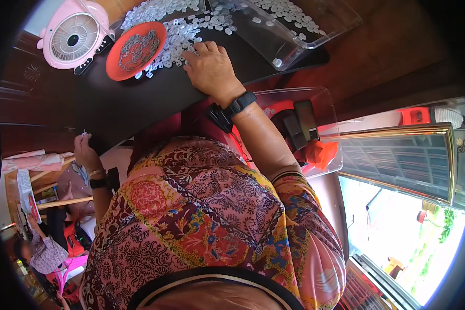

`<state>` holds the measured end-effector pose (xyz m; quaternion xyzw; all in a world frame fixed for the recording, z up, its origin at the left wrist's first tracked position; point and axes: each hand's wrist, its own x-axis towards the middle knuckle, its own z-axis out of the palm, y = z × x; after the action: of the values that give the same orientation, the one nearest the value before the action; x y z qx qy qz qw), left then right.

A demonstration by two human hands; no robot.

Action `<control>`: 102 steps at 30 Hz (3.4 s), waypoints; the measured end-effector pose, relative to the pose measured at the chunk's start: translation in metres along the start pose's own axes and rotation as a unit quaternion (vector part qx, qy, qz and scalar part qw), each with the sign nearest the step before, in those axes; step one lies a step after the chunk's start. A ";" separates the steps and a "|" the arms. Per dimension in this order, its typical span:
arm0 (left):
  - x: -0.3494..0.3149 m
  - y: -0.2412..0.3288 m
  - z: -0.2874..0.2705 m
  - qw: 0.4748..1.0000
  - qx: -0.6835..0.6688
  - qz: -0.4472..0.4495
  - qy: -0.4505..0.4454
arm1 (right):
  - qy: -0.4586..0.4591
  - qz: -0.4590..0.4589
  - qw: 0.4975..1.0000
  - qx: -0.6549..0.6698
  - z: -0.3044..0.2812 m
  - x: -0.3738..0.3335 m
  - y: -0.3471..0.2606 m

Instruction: Inspecting and sorting small circular white plastic components on a work table.

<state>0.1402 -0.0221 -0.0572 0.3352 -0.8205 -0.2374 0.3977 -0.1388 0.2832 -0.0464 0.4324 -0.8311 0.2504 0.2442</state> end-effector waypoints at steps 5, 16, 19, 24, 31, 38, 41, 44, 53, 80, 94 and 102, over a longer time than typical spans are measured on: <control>-0.001 0.005 -0.001 1.000 -0.010 -0.012 0.000 | 0.001 -0.005 1.000 0.005 0.004 -0.001 0.003; -0.001 0.003 -0.002 1.000 -0.016 -0.017 0.000 | -0.018 0.007 0.999 0.040 0.000 0.001 0.001; -0.001 0.004 0.000 1.000 -0.028 -0.008 -0.004 | -0.013 0.011 0.999 0.040 -0.003 0.002 0.002; 0.012 0.042 -0.006 0.973 -0.199 -0.092 -0.077 | -0.005 0.012 0.999 0.048 -0.005 0.003 0.004; 0.058 0.157 0.018 0.791 -0.502 0.005 -0.350 | -0.014 0.029 0.998 0.051 -0.010 -0.001 0.007; 0.072 0.190 0.054 0.742 -0.534 -0.010 -0.405 | -0.013 0.021 0.998 0.061 -0.018 -0.007 0.007; 0.067 0.190 0.063 0.751 -0.505 -0.008 -0.426 | -0.019 0.021 0.998 0.056 -0.027 -0.017 0.013; 0.069 0.174 0.072 0.737 -0.505 -0.033 -0.448 | -0.020 0.022 0.998 0.048 -0.028 -0.019 0.011; 0.091 0.124 0.098 0.699 -0.470 -0.107 -0.528 | -0.055 0.061 0.995 0.059 -0.020 0.009 -0.001; 0.143 0.163 0.080 0.582 -0.674 -0.041 -0.453 | -0.062 0.206 0.964 0.155 0.000 0.043 -0.026; 0.044 0.135 0.102 0.616 -0.577 -0.104 -0.526 | 0.032 0.248 0.707 0.662 0.013 0.018 -0.098; 0.052 0.127 0.102 0.628 -0.566 -0.108 -0.522 | 0.027 0.220 0.711 0.667 0.025 0.022 -0.104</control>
<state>-0.0125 0.0366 -0.0067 -0.0500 -0.5526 -0.8318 -0.0145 -0.0673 0.2024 -0.0303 0.2809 -0.5123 0.7979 -0.1480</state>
